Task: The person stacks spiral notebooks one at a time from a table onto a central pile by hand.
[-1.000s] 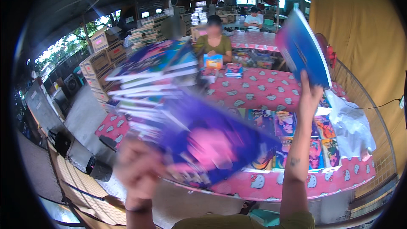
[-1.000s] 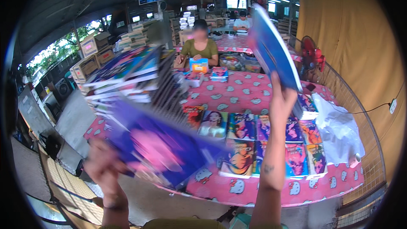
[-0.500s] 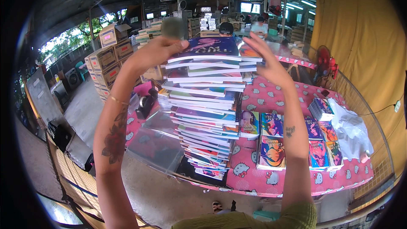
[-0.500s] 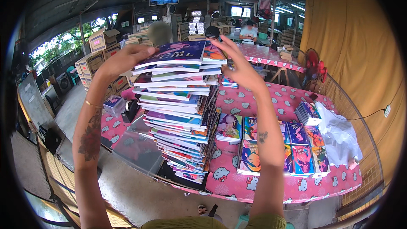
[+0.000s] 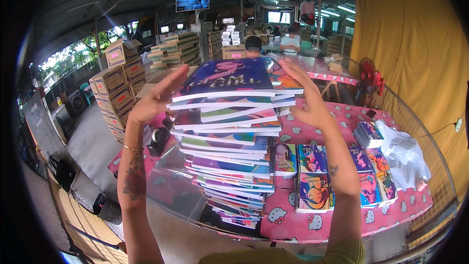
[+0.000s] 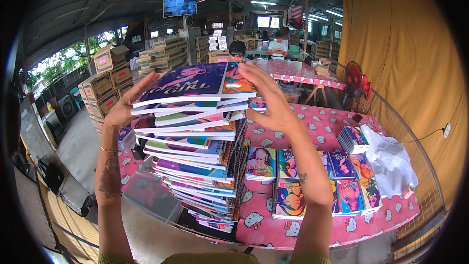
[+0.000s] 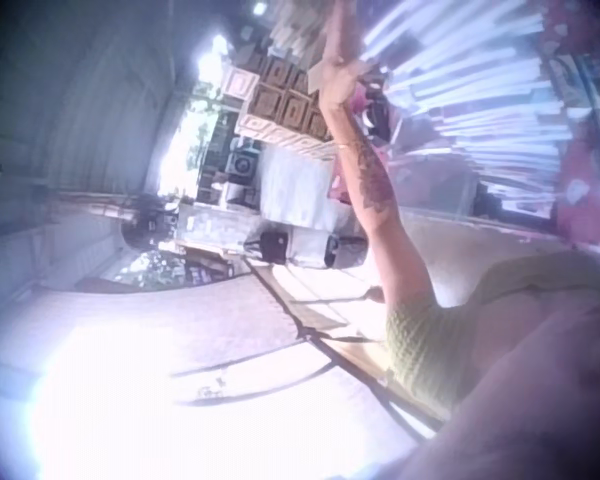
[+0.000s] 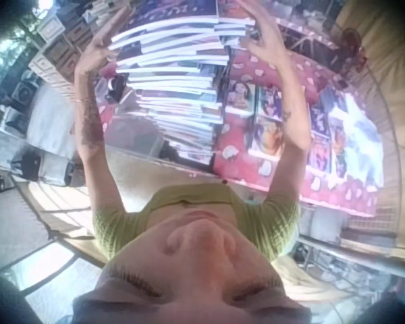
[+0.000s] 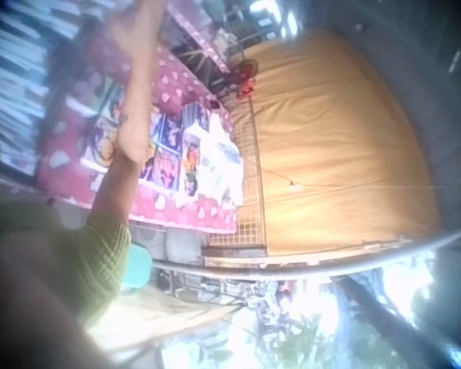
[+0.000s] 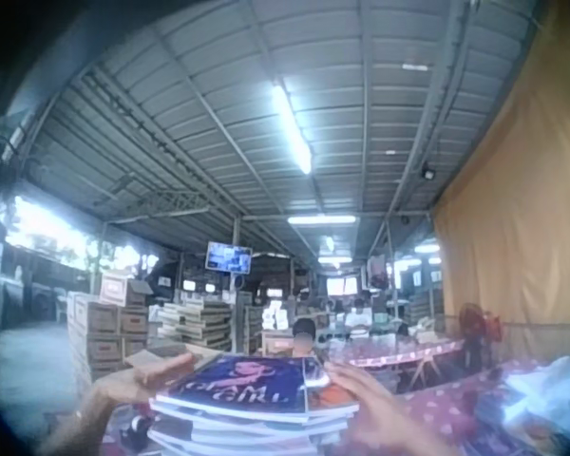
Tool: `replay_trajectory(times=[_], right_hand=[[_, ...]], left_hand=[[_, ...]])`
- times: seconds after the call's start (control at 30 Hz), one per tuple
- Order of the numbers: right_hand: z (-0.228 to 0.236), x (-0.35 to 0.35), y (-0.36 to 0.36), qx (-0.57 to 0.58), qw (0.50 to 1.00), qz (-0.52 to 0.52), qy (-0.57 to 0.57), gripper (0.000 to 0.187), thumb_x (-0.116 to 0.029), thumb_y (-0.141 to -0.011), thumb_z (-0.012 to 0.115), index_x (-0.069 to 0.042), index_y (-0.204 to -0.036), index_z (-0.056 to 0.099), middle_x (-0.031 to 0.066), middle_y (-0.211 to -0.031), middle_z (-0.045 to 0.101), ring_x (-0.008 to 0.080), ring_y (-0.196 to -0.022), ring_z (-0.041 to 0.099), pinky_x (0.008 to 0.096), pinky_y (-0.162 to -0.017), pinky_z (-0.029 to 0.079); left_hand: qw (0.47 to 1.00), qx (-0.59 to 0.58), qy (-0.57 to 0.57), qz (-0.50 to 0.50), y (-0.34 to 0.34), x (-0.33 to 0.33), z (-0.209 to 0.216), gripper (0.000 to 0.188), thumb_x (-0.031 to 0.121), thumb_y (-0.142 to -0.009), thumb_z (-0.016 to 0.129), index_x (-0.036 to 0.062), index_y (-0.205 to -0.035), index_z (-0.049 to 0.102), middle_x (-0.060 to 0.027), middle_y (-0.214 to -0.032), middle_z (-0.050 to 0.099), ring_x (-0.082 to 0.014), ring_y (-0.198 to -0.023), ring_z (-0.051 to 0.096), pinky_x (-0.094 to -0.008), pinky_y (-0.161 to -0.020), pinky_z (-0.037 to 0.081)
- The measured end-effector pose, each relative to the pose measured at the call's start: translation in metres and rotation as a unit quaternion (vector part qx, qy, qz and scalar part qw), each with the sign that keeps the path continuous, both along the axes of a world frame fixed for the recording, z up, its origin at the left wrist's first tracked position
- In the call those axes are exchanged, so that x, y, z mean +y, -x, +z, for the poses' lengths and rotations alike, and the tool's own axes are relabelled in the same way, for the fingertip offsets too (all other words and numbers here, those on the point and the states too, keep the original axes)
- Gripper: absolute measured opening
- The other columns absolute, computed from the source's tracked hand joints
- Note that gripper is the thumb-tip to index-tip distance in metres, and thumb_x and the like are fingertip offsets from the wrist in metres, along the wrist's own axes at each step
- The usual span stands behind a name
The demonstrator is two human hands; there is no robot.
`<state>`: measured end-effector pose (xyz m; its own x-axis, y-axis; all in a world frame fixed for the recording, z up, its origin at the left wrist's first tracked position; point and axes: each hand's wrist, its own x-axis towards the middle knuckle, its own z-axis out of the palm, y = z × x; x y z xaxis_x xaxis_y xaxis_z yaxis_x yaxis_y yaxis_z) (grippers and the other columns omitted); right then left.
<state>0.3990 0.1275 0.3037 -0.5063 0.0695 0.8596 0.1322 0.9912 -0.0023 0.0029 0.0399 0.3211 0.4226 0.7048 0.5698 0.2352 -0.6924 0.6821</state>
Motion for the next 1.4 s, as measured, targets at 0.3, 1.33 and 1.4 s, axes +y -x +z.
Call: replay_trajectory(times=[0.3, 1.33, 1.4], right_hand=[[0.004, 0.013, 0.018, 0.041, 0.993, 0.082, 0.071, 0.079, -0.012, -0.066, 0.071, -0.004, -0.140, 0.041, 0.0157, -0.138, 0.050, 0.0291, -0.125, 0.051, 0.0425, -0.109, 0.033], [0.077, 0.011, 0.106, 0.371, 0.922, -0.109, 0.035, 0.044, -0.037, -0.103, 0.023, 0.000, -0.101, 0.048, 0.0174, -0.078, 0.053, 0.0281, -0.073, 0.052, 0.0397, -0.072, 0.040], [0.080, 0.014, 0.105, 0.374, 0.920, -0.114, 0.030, 0.043, -0.036, -0.103, 0.024, 0.000, -0.099, 0.048, 0.0185, -0.078, 0.052, 0.0313, -0.073, 0.051, 0.0409, -0.072, 0.040]], left_hand=[[0.990, 0.045, -0.135, -0.001, -0.019, 0.014, 0.020, 0.051, 0.017, -0.082, 0.071, 0.0026, -0.129, 0.057, -0.0128, -0.139, 0.051, -0.0233, -0.128, 0.048, -0.0357, -0.110, 0.035], [0.988, -0.085, -0.118, 0.052, -0.033, 0.062, 0.008, 0.070, 0.057, -0.096, 0.045, -0.0020, -0.133, 0.041, -0.0110, -0.119, 0.051, -0.0172, -0.107, 0.047, -0.0331, -0.092, 0.041], [0.994, -0.037, -0.100, 0.024, -0.022, 0.062, 0.004, 0.081, 0.055, -0.086, 0.061, -0.0027, -0.138, 0.038, -0.0136, -0.127, 0.049, -0.0203, -0.115, 0.045, -0.0348, -0.099, 0.038]])
